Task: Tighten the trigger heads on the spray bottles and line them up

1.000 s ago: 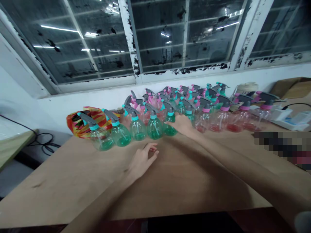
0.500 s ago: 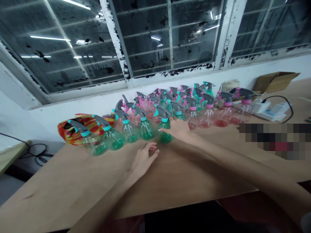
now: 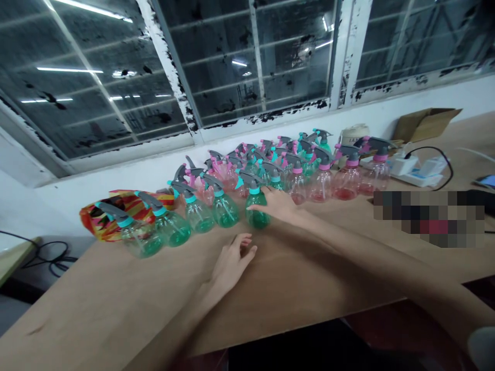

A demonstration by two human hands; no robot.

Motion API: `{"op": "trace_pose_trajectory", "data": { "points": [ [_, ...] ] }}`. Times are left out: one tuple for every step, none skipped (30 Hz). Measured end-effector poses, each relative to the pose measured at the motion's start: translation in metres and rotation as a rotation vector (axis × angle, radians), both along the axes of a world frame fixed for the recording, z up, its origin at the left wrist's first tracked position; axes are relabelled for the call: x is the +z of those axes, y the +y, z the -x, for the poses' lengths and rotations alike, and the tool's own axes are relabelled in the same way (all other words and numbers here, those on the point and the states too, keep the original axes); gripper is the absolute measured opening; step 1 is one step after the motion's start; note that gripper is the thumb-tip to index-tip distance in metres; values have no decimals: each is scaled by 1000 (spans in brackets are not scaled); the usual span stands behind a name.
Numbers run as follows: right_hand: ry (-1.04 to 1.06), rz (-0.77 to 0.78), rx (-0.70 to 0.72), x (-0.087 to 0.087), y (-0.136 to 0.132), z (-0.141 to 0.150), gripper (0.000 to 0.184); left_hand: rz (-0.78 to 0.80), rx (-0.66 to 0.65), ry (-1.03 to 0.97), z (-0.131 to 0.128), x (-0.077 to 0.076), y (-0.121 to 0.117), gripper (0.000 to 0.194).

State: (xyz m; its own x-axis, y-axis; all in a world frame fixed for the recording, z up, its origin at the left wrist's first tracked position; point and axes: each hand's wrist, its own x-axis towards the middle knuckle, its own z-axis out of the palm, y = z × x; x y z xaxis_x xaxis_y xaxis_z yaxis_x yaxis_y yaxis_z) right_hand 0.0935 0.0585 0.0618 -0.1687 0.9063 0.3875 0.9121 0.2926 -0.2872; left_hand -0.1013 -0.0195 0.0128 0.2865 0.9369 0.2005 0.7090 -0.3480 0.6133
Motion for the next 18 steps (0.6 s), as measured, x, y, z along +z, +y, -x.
{"op": "trace_pose_trajectory", "data": {
  "points": [
    [4,-3,14,0,0,-1,69,4,5,-1,0,0,0,24],
    [7,-5,33,0,-1,-2,68,7,14,-4,0,0,0,24],
    [9,-8,57,0,-3,-4,67,6,30,-8,1,-1,0,24],
    [10,-11,83,-1,-6,-5,66,1,53,-14,2,-2,1,26],
    [12,-14,110,-1,-11,-8,66,-6,80,-21,2,-3,2,28],
    [14,-16,136,-1,-16,-10,66,-16,109,-29,2,-4,2,34],
    [16,-17,160,-1,-22,-12,66,-25,130,-38,2,-4,3,42],
    [18,-18,183,-1,-30,-14,65,-32,140,-45,0,-4,2,52],
    [18,-17,206,-1,-38,-17,64,-35,137,-53,-2,-4,2,64],
    [18,-18,230,0,-46,-19,64,-32,121,-62,-5,-3,1,74],
    [19,-17,249,1,-54,-22,64,-25,92,-73,-9,-1,-1,82],
    [20,-14,274,2,-62,-24,63,-11,54,-84,-14,0,-2,86],
    [30,-7,295,3,-68,-28,63,5,12,-94,-19,1,-4,85],
    [44,8,287,4,-73,-31,62,23,-29,-99,-24,1,-6,80],
    [63,30,290,6,-76,-35,59,37,-65,-98,-29,2,-8,75],
    [90,59,312,8,-78,-40,54,45,-98,-93,-34,2,-9,70],
    [130,87,350,9,-77,-44,48,46,-126,-84,-38,3,-11,68],
    [185,113,402,10,-76,-48,43,42,-156,-75,-42,3,-11,69]
  ]
}}
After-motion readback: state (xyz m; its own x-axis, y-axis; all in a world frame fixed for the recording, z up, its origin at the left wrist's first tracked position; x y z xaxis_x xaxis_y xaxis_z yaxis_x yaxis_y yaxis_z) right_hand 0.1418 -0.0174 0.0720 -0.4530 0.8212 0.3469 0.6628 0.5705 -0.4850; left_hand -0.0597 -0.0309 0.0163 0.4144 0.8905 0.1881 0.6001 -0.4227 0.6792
